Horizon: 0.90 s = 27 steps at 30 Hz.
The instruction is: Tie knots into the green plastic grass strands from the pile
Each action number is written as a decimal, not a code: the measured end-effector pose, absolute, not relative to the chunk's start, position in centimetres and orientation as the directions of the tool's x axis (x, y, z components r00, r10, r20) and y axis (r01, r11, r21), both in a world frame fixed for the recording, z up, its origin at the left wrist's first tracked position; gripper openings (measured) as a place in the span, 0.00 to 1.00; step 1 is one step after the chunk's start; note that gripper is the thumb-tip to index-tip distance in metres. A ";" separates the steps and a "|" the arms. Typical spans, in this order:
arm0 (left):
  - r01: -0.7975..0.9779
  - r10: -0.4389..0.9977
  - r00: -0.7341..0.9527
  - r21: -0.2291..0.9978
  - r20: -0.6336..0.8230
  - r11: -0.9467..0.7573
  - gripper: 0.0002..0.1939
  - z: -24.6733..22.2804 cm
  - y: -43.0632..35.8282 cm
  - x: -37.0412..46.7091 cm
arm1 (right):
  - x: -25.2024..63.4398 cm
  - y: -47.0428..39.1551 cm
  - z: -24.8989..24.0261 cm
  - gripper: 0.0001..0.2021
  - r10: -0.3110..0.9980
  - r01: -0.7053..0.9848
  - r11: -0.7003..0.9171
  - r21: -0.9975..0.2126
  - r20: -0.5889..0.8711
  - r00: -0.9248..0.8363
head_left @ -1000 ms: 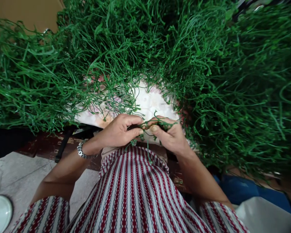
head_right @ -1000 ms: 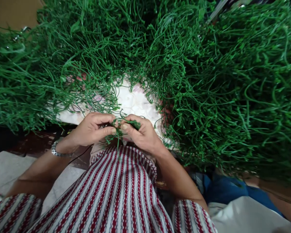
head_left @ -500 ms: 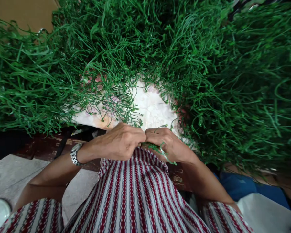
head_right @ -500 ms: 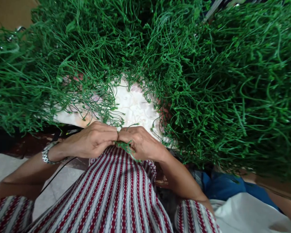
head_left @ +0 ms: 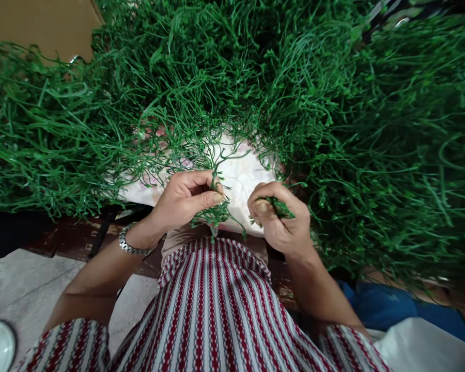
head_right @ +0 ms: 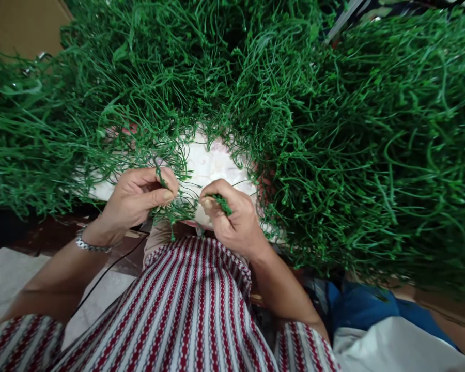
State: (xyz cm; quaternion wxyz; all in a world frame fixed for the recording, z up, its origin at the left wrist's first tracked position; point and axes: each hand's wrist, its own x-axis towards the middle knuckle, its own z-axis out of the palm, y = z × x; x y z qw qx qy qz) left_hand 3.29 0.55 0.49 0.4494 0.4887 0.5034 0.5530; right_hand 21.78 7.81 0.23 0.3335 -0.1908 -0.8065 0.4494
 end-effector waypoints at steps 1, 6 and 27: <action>-0.011 0.982 -0.150 0.993 0.116 -0.119 0.07 0.2 0.6 3.6 | 21.4 7.4 -0.1 0.06 0.630 0.021 0.498 -0.867 0.345 -0.696; 0.051 0.937 -0.238 0.967 0.254 -0.249 0.05 -0.4 0.7 4.8 | 19.8 5.9 -1.0 0.13 0.649 0.012 0.399 -0.917 0.273 -0.710; -0.491 0.983 -0.162 0.871 -0.081 -0.009 0.10 0.6 0.3 4.5 | 21.4 7.8 0.0 0.08 0.287 -0.172 0.618 -0.767 0.423 -0.859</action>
